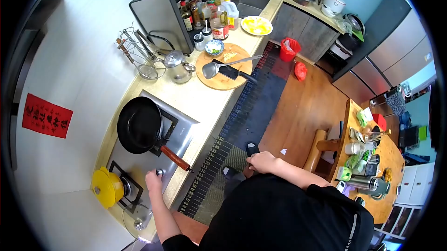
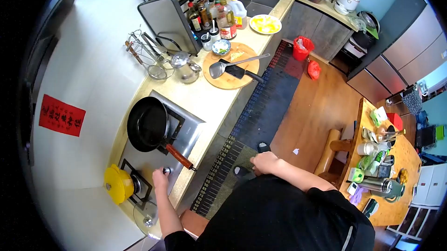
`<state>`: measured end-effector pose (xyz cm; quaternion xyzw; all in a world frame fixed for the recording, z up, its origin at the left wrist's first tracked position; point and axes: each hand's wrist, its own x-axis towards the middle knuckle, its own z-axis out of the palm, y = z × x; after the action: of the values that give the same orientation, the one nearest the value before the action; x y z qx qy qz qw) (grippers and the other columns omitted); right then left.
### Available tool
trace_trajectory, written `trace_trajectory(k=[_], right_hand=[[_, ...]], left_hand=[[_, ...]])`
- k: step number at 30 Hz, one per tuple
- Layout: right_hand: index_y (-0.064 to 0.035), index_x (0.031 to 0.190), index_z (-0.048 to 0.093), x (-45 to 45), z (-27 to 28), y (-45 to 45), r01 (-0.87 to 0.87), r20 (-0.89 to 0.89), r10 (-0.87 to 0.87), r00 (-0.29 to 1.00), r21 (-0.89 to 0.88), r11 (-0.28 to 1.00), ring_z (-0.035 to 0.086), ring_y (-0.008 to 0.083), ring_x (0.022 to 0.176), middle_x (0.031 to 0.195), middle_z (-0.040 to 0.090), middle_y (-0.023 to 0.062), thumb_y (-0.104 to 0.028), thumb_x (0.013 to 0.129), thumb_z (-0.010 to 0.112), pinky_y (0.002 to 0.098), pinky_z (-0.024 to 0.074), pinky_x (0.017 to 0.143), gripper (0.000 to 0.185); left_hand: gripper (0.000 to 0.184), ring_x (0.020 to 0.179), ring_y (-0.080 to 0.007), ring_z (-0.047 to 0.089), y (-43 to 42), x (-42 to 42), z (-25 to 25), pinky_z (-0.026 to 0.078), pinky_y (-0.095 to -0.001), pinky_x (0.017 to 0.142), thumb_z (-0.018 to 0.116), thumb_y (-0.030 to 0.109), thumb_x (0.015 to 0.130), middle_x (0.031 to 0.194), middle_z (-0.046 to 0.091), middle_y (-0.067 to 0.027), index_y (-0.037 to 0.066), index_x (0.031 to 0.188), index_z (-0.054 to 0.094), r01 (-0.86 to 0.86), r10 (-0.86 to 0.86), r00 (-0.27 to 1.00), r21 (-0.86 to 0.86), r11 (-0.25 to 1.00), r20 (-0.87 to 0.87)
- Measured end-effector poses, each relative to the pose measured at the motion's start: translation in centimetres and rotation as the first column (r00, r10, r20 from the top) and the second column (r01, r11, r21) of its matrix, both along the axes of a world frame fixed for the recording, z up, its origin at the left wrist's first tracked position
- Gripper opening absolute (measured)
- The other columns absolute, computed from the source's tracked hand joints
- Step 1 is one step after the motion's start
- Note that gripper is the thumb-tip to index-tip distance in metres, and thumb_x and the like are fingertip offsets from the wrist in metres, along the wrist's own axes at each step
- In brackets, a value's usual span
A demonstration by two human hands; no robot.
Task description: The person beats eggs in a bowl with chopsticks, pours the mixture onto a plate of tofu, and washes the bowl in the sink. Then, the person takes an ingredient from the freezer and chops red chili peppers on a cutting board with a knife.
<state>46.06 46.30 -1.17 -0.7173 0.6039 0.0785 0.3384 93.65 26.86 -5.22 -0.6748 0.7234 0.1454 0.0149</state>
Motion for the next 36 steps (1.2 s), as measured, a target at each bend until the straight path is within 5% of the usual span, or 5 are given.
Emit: trace_trajectory(k=[21,31,32,33,36], right_hand=[[-0.0041,0.106,0.068,-4.2,-0.3,0.9,0.091,-0.044,-0.092,0.995,-0.011,0.996,0.07,0.0356,0.094,0.093,0.072,0.0173,-0.035,0.091,0.067,0.0454,0.0557,0.08,0.034],[-0.0028,0.104,0.07,-7.2,1.0,3.9,0.26,-0.088,-0.257,0.962,0.035,0.965,0.07,0.0334,0.099,0.102,0.072,0.0176,-0.037,0.089,0.069,0.0455,0.056,0.08,0.037],[-0.0027,0.104,0.07,-7.8,1.2,4.5,0.3,-0.091,-0.295,0.951,0.049,0.953,0.07,0.0336,0.099,0.103,0.072,0.0176,-0.037,0.089,0.069,0.0456,0.0558,0.08,0.037],[-0.0026,0.104,0.069,-8.6,1.4,4.9,0.326,-0.092,-0.32,0.943,0.06,0.944,0.07,0.0338,0.099,0.103,0.072,0.0177,-0.037,0.089,0.069,0.0456,0.0557,0.08,0.037],[-0.0022,0.108,0.067,-11.9,2.1,5.1,0.371,-0.029,-0.37,0.929,0.082,0.925,0.069,0.0376,0.099,0.1,0.071,0.02,-0.036,0.09,0.068,0.0476,0.0549,0.081,0.038]], left_hand=[[0.029,0.086,-0.0406,0.068,1.4,-2.4,-1.0,0.053,-0.0479,0.078,0.077,0.026,0.083,0.091,0.071,-0.0221,-0.001,0.092,0.071,-0.308,0.311,0.95,-0.135,0.942,0.005],[0.039,0.079,-0.0364,0.068,1.1,0.8,-4.7,0.053,-0.0451,0.066,0.07,0.031,0.092,0.089,0.07,-0.0213,-0.006,0.1,0.067,-0.147,0.15,0.989,-0.188,0.971,0.002],[0.042,0.076,-0.0422,0.068,4.2,-6.0,4.5,0.053,-0.0496,0.068,0.065,0.033,0.096,0.087,0.071,-0.0272,-0.008,0.097,0.07,-0.077,0.087,0.99,-0.097,0.992,0.109],[0.046,0.057,-0.0467,0.059,4.5,-4.9,2.7,0.046,-0.0538,0.057,0.068,0.04,0.09,0.066,0.065,-0.0253,-0.004,0.076,0.07,-0.092,0.093,0.996,-0.267,0.959,-0.009],[0.036,0.063,-0.0329,0.064,6.7,-10.4,6.4,0.049,-0.0444,0.058,0.068,0.034,0.094,0.076,0.069,-0.0185,-0.002,0.093,0.071,-0.02,0.014,1.0,-0.332,0.943,-0.021]])
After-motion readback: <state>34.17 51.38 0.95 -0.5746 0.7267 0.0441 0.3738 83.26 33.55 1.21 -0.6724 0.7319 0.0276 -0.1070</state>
